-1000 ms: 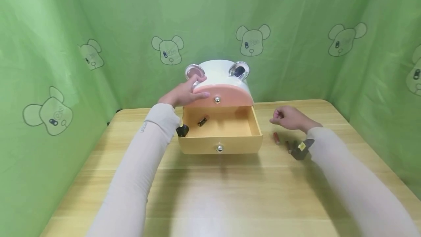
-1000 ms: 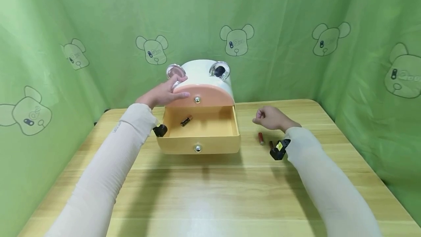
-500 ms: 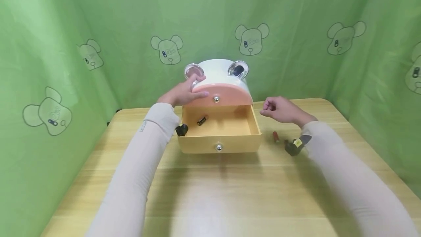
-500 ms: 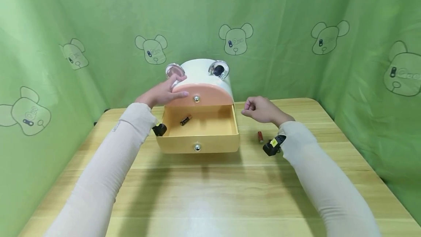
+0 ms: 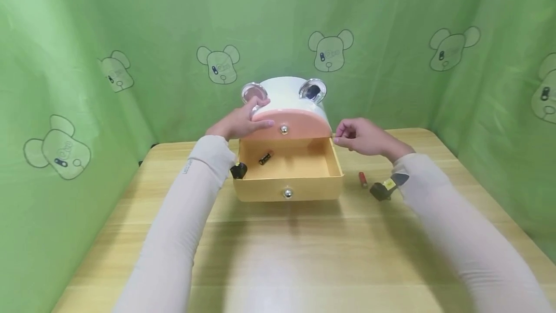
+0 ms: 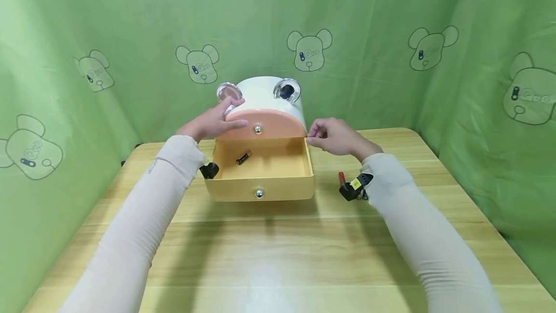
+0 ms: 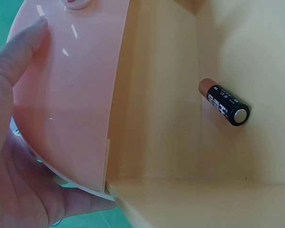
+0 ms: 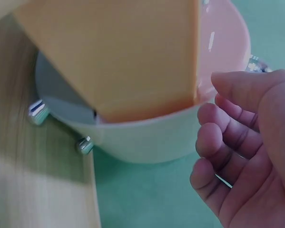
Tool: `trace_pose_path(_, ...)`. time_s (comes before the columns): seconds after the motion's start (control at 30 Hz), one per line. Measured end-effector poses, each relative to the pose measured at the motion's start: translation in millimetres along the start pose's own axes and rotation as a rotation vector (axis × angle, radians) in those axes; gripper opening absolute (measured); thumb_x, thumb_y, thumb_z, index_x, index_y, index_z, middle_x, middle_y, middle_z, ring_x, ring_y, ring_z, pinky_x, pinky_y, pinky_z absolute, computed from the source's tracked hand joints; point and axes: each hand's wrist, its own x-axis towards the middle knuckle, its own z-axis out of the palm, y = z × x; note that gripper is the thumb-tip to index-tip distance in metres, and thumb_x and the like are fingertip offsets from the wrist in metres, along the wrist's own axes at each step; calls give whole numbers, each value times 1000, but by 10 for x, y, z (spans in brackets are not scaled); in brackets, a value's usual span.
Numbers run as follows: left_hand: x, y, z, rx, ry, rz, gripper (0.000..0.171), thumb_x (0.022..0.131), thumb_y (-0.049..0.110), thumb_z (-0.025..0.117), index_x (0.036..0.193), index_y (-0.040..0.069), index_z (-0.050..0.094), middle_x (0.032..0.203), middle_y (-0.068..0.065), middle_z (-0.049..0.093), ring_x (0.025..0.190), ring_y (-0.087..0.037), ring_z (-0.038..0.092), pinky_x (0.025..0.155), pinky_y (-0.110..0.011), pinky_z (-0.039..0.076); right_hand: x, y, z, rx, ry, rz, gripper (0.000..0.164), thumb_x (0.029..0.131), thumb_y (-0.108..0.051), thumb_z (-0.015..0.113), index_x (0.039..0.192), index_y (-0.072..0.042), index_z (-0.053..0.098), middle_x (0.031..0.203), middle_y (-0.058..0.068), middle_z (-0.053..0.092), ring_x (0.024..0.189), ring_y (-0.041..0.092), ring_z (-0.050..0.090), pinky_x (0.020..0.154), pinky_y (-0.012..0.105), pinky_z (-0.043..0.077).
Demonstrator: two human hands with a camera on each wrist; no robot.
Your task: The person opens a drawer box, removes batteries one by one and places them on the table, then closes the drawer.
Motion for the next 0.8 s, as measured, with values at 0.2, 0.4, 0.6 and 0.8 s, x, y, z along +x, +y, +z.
trace_pose_path(0.2,11,4,2,-1,2,3,72,85,61,62,143,33,31,157,16,23,138,-31,33,110,-59,25,35,-196,-57,50,-35,-31,14,94,-15,65,97,-2,62,77,7,62,67,22,59,60,29,52)
trace_pose_path(0.4,21,-5,12,-11,-1,2,71,85,61,62,143,33,32,157,16,24,139,-31,32,110,-59,24,62,-353,-114,53,-67,-41,13,93,-14,65,99,-2,61,78,7,64,68,23,59,60,31,53)
trace_pose_path(0.6,29,-23,25,-5,2,-3,69,85,62,62,140,33,33,155,22,23,140,-30,30,110,-60,24,114,-443,-136,46,-141,-29,16,93,-13,65,103,-2,61,85,14,65,70,24,60,61,33,53)
trace_pose_path(0.8,14,-11,4,-7,4,6,71,85,61,63,141,33,32,156,18,24,139,-31,31,109,-60,25,206,-531,-126,13,-211,-60,17,93,-14,65,104,-1,61,84,9,66,71,25,61,62,35,53)
